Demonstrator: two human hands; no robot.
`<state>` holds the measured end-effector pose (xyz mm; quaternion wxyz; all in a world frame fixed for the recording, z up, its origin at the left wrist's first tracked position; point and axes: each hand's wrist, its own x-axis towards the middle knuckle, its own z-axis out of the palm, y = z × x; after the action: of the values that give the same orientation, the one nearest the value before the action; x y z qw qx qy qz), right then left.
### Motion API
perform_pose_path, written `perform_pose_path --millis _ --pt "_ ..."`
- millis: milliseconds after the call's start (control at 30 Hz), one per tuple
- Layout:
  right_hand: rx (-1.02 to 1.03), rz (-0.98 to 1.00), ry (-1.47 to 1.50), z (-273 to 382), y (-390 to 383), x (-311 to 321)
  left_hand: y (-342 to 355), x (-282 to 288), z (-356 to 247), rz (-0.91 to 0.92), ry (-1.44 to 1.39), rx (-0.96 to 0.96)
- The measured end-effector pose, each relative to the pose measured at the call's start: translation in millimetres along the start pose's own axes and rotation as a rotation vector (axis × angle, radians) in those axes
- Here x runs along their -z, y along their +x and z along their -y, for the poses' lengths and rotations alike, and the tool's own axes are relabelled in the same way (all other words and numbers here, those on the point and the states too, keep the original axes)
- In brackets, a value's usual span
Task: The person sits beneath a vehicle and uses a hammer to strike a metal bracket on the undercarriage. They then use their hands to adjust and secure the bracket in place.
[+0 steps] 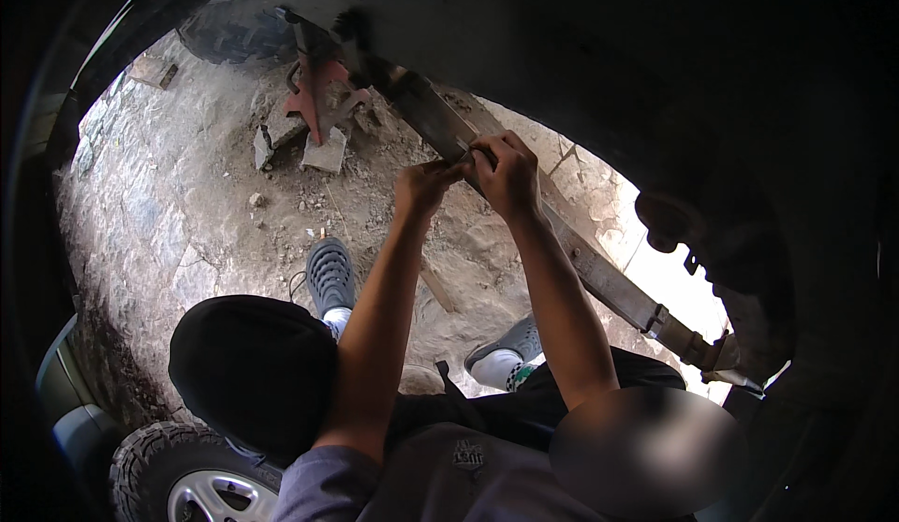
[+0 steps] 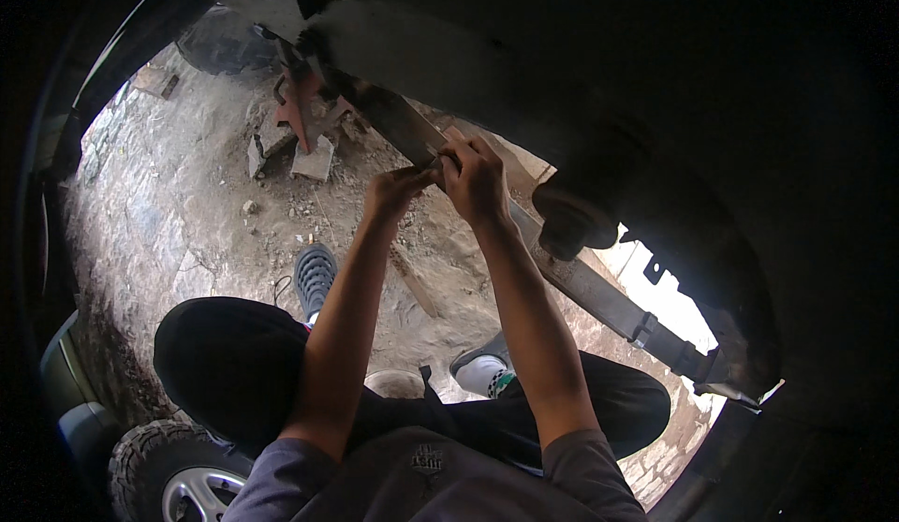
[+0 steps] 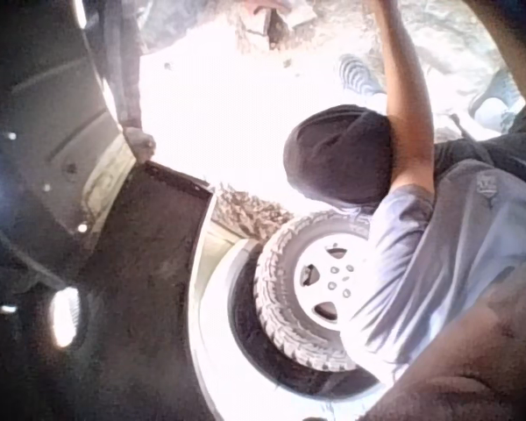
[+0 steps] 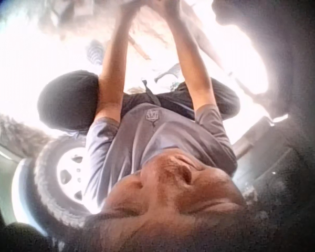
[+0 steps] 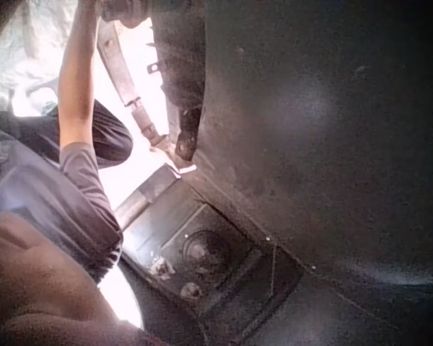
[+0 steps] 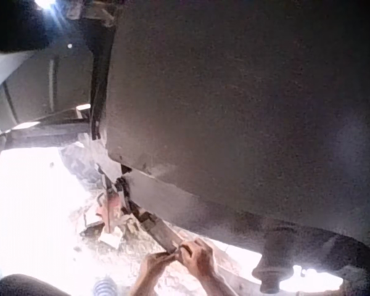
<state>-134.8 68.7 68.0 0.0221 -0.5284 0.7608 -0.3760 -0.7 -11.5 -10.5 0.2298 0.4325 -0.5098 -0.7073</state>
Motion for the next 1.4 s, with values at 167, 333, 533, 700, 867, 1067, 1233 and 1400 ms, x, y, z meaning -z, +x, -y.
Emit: perform_pose_path --millis 167,333,533,700,867,1067,1233,1400 --pt "0.033 -0.046 -0.022 -3.8 -14.2 4.1 -14.6 -2.9 -27.8 0.003 0.035 0.073" --pt "0.068 -0.055 0.045 4.4 0.4 -9.9 -6.4 4.0 -6.2 0.07 -0.127 -0.006" --pt "0.048 -0.038 -0.013 1.2 -5.7 -7.5 -24.4 -5.4 -20.8 -0.027 -0.103 0.023" --pt "0.035 -0.099 0.024 1.3 -7.4 -8.3 -14.1 -9.4 -4.1 -0.039 -0.119 -0.023" --pt "0.029 -0.07 0.04 9.8 6.5 -17.0 -19.5 -8.8 -10.8 -0.034 -0.088 0.053" --pt "0.042 -0.062 0.009 -9.8 -17.0 -1.5 -14.8 -7.0 -8.0 -0.068 -0.057 0.007" --pt "0.048 -0.069 0.031 6.4 0.6 -15.7 -18.6 -9.8 -7.5 -0.039 -0.141 -0.01" --pt "0.008 0.004 -0.009 11.6 -3.2 -10.0 -8.9 -3.3 1.2 -0.043 0.008 -0.018"
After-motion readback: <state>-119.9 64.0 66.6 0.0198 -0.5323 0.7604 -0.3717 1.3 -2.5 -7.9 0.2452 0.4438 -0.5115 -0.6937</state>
